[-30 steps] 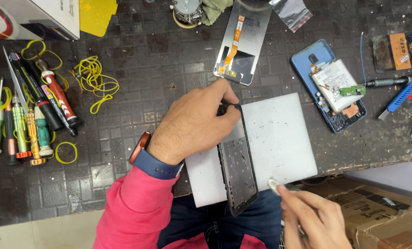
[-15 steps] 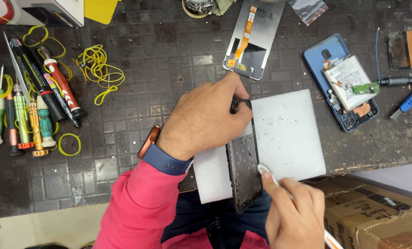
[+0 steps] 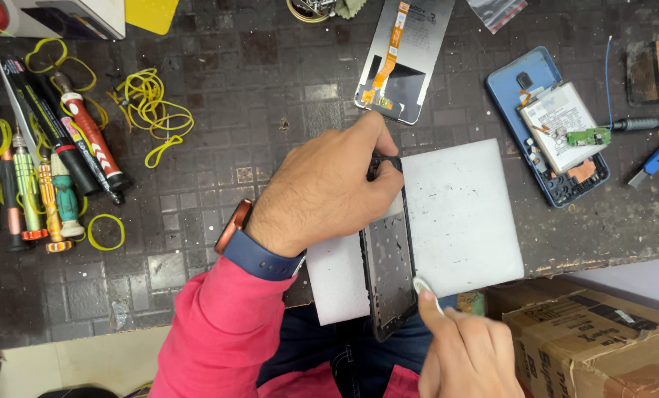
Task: The person uses a metal spudger to scrape adhesive residue from the inside of a disassembled smartphone frame. They rotate the frame to access different edges and continue scraping until the surface is mostly clear.
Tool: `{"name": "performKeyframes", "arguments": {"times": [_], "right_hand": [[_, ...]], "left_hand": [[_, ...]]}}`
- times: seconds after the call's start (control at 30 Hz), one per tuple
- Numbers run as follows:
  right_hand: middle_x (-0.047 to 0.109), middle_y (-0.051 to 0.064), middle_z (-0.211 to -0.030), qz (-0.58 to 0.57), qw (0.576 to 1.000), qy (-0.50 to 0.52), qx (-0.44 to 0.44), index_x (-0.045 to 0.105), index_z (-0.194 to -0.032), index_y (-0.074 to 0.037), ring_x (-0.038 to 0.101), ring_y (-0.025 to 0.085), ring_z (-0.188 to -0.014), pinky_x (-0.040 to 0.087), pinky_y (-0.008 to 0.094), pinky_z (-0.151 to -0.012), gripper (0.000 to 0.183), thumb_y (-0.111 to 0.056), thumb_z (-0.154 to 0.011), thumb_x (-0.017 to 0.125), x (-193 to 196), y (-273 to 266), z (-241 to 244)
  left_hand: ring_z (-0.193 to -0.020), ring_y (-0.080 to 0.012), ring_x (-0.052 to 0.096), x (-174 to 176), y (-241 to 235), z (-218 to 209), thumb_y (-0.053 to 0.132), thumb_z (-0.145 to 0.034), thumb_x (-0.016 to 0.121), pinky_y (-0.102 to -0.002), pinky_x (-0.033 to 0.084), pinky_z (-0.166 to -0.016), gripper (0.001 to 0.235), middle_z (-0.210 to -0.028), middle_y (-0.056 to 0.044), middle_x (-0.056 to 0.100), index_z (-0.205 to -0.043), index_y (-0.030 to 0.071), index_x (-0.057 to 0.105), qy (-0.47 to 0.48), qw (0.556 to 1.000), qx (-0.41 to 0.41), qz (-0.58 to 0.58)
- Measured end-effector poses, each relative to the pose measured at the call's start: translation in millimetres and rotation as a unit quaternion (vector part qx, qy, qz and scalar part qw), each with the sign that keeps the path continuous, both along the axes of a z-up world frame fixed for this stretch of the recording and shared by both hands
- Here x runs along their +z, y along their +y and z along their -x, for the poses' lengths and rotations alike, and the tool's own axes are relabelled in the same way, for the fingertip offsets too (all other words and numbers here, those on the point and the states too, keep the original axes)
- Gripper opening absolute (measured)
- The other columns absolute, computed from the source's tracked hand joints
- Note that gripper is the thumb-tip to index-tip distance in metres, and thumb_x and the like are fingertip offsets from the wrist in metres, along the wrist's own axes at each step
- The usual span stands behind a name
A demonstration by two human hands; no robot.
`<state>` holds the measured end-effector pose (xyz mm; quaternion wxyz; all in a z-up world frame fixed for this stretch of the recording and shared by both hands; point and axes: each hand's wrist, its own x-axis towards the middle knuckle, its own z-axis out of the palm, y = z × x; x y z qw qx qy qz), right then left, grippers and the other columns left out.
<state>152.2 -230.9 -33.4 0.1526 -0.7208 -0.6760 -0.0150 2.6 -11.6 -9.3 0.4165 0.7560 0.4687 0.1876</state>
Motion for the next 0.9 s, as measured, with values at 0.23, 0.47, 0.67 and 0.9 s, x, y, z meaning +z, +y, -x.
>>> {"name": "performKeyframes", "arguments": {"times": [0.23, 0.47, 0.67, 0.9], "right_hand": [[0.066, 0.009, -0.086, 0.031, 0.999, -0.002, -0.005, 0.076, -0.116, -0.007, 0.060, 0.029, -0.080, 0.053, 0.038, -0.076, 0.050, 0.009, -0.070, 0.070, 13, 20, 8], [0.062, 0.009, -0.084, 0.020, 0.997, 0.063, -0.029, 0.074, -0.119, -0.009, 0.058, 0.026, -0.078, 0.052, 0.039, -0.077, 0.052, 0.013, -0.072, 0.066, 15, 16, 9], [0.059, 0.012, -0.100, -0.030, 0.981, 0.180, -0.068, 0.071, -0.121, -0.003, 0.061, 0.021, -0.086, 0.051, 0.032, -0.076, 0.039, 0.011, -0.085, 0.065, 14, 23, 5], [0.053, 0.012, -0.096, -0.014, 0.975, 0.204, -0.084, 0.075, -0.113, -0.006, 0.052, 0.017, -0.075, 0.044, 0.027, -0.065, 0.041, 0.015, -0.079, 0.065, -1, 0, 7]], "left_hand": [[-0.071, -0.0326, 0.072, 3, 1, 0, 0.026, -0.085, 0.064, -0.048, 0.052, -0.066, 0.024, -0.071, -0.010, 0.071, -0.103, 0.009, 0.061, 0.014, 1.000, -0.002, 0.022], [-0.077, -0.0337, 0.072, 0, 1, 0, 0.026, -0.086, 0.063, -0.048, 0.054, -0.069, 0.025, -0.079, -0.010, 0.073, -0.104, 0.008, 0.061, -0.013, 1.000, -0.005, -0.011], [-0.076, -0.0335, 0.073, 1, 2, -1, 0.027, -0.085, 0.063, -0.048, 0.053, -0.069, 0.026, -0.077, -0.011, 0.074, -0.104, 0.010, 0.063, 0.020, 0.999, -0.002, 0.033], [-0.072, -0.0331, 0.073, -2, 2, 0, 0.027, -0.086, 0.063, -0.048, 0.053, -0.068, 0.025, -0.073, -0.011, 0.073, -0.104, 0.010, 0.061, 0.017, 0.999, -0.005, 0.042]]}}
